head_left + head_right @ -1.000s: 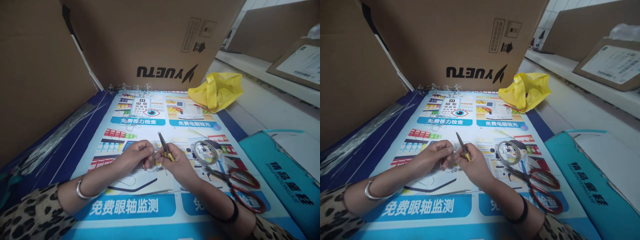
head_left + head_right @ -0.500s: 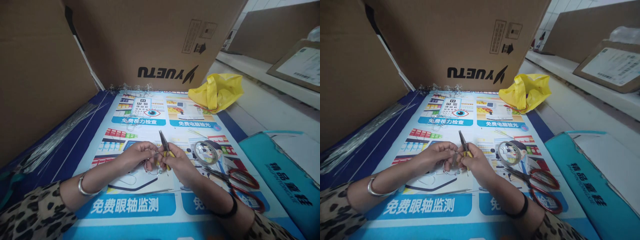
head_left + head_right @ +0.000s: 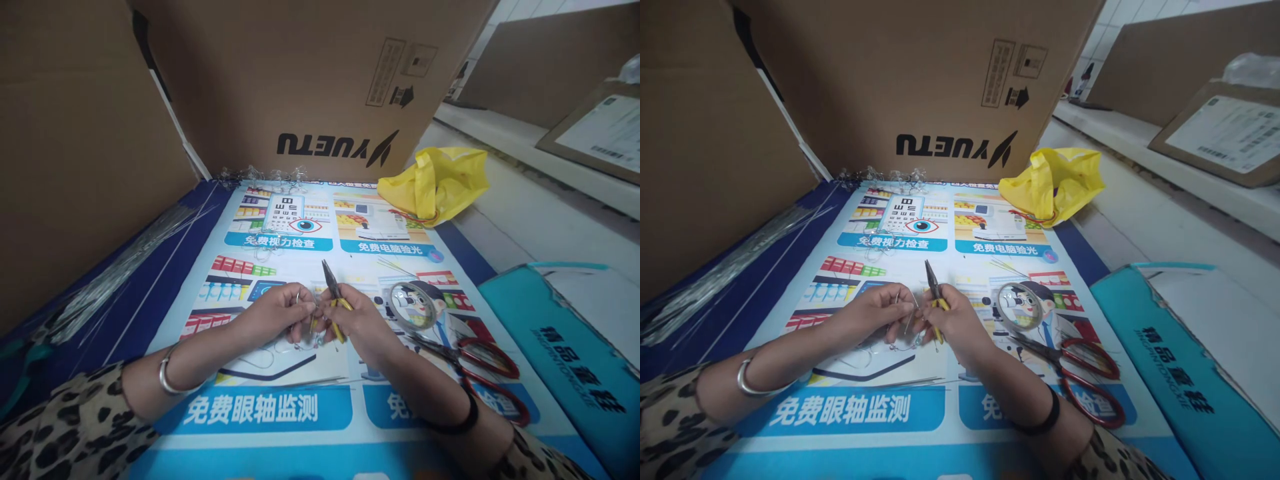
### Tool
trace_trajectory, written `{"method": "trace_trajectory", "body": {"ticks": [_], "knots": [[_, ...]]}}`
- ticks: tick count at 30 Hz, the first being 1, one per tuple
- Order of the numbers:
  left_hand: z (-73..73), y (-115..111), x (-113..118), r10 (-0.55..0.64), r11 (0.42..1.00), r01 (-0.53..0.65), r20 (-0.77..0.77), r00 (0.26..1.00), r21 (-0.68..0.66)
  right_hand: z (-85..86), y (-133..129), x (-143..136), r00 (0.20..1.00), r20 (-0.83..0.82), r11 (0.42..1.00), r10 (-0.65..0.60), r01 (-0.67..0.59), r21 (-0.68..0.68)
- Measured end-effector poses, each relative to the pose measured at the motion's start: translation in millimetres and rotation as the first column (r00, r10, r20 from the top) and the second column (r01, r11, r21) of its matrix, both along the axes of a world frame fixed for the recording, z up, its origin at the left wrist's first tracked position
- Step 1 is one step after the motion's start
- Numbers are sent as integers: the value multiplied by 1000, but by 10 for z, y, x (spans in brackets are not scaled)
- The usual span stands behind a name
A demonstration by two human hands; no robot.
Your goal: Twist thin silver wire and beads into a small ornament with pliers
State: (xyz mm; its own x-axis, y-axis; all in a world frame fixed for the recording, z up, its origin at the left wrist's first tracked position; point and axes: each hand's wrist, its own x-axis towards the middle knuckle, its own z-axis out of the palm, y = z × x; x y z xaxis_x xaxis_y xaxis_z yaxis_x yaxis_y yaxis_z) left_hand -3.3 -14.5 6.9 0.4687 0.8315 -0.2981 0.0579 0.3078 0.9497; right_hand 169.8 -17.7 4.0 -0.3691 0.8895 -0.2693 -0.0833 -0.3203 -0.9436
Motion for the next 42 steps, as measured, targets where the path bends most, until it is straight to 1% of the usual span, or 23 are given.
{"method": "trace_trajectory", "body": {"ticks": [2, 4, 6, 8, 9, 11, 14, 16, 18, 20, 22, 24, 26, 29, 31, 35, 37, 38, 40, 42], "knots": [[8, 4, 4, 41, 998, -40, 24, 999, -44, 10, -5, 6, 984, 176, 990, -15, -10, 139], [15, 12, 9, 86, 994, -81, 69, 994, -70, 23, -23, 6, 924, 371, 951, -94, -27, 308], [18, 22, 12, 124, 990, -115, 122, 985, -84, 31, -51, 1, 844, 485, 883, -228, -31, 469], [16, 28, 14, 149, 986, -136, 156, 977, -93, 30, -80, -6, 796, 505, 806, -333, -38, 591], [12, 30, 15, 157, 985, -143, 169, 973, -93, 26, -94, -10, 786, 504, 773, -357, -54, 633], [3, 31, 18, 160, 985, -145, 192, 968, -89, 10, -116, -19, 783, 513, 726, -352, -119, 678], [-7, 31, 25, 168, 983, -148, 206, 964, -107, -32, -144, -39, 773, 553, 633, -311, -266, 727], [-6, 30, 31, 176, 980, -153, 206, 963, -126, -59, -161, -54, 749, 583, 565, -316, -345, 750], [-6, 30, 36, 187, 978, -162, 219, 958, -128, -77, -177, -67, 713, 611, 530, -345, -389, 753], [-15, 30, 41, 199, 977, -173, 233, 952, -128, -86, -189, -75, 670, 641, 530, -375, -413, 741], [-32, 27, 45, 210, 974, -182, 243, 947, -132, -93, -194, -79, 633, 670, 543, -389, -430, 721], [-47, 22, 50, 223, 972, -195, 245, 944, -134, -101, -193, -83, 613, 684, 549, -395, -440, 711], [-50, 16, 51, 251, 966, -224, 246, 936, -133, -112, -189, -87, 610, 685, 540, -399, -448, 713], [-28, 11, 41, 294, 954, -267, 234, 927, -137, -131, -180, -89, 625, 679, 506, -386, -472, 722], [-12, 13, 28, 305, 949, -274, 237, 923, -153, -143, -172, -87, 650, 668, 489, -362, -478, 730], [-16, 24, 7, 316, 945, -271, 305, 898, -180, -170, -160, -83, 719, 620, 485, -315, -440, 756], [-26, 26, 5, 299, 951, -254, 328, 896, -174, -173, -158, -80, 748, 594, 479, -297, -421, 770], [-30, 26, 5, 283, 956, -239, 329, 901, -168, -168, -157, -76, 763, 574, 483, -298, -398, 780], [-32, 26, 2, 247, 966, -208, 315, 917, -152, -140, -151, -57, 788, 528, 527, -317, -316, 789], [-34, 28, -6, 219, 972, -185, 279, 935, -142, -92, -131, -25, 791, 501, 614, -351, -210, 761]]}}
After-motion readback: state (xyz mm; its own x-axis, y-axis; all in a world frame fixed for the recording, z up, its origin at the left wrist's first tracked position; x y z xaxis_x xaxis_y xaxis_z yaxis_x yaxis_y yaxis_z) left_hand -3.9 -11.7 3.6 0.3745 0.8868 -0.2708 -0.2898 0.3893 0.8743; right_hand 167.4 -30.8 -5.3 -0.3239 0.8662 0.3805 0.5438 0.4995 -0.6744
